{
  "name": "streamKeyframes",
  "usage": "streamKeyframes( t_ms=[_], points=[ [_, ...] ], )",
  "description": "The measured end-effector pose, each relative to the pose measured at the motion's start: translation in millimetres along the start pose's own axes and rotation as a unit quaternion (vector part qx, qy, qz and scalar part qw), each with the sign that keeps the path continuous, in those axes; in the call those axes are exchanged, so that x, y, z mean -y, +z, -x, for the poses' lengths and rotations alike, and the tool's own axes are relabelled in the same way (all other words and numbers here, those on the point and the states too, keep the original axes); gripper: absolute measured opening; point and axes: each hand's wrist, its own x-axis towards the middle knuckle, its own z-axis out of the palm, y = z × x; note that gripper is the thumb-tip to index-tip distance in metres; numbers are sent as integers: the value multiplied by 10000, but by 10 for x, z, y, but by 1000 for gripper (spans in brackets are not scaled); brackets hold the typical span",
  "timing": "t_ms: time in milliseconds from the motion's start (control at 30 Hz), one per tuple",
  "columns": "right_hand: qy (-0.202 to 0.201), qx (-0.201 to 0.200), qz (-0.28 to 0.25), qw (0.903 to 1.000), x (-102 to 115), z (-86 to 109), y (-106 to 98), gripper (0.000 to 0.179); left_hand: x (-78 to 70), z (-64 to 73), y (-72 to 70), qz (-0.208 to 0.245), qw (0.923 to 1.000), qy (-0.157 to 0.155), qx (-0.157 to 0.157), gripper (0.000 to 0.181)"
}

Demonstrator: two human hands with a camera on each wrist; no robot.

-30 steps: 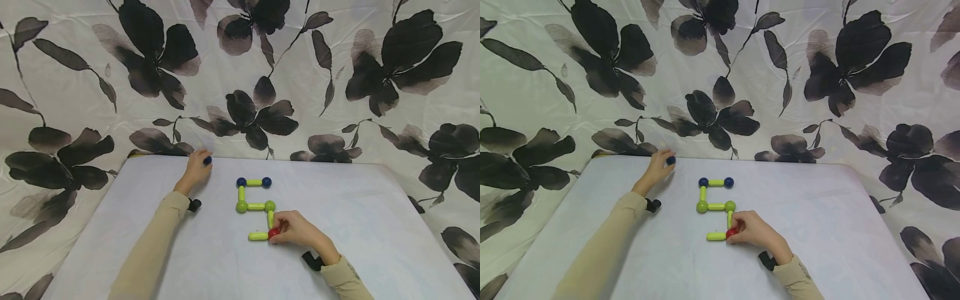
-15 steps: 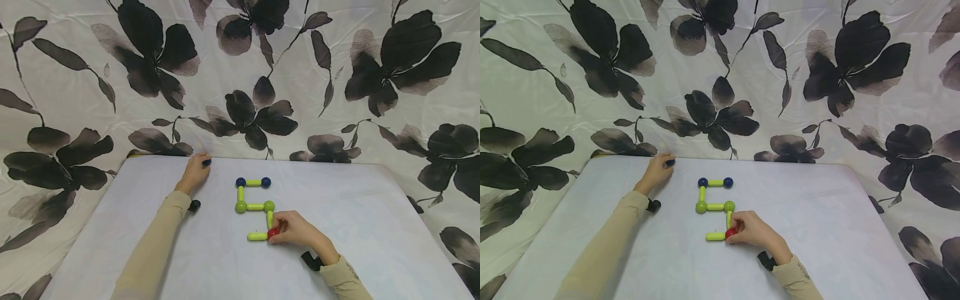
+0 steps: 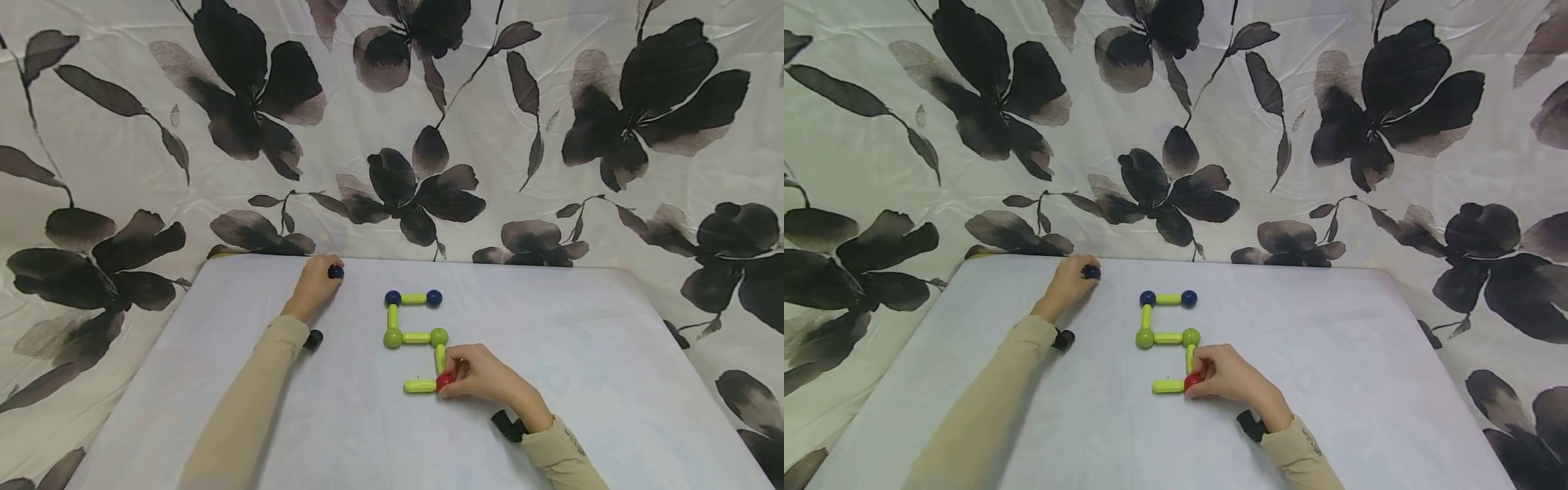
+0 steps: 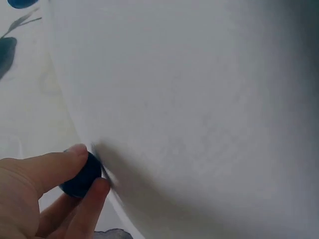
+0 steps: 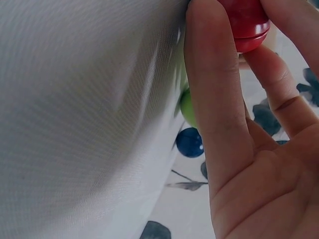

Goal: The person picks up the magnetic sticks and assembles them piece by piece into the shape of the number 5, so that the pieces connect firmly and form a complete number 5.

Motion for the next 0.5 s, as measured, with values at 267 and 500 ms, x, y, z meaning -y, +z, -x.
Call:
streamKeyframes(
  t_ms=[267,500],
  points=[
    [42,18,29,10000,18,-3,-5,31,-145,70,-150,753,9970,108,-174,32],
    [21,17,32,10000,6,-10,5,31,-365,197,-321,1350,9902,250,-238,38]
  ],
)
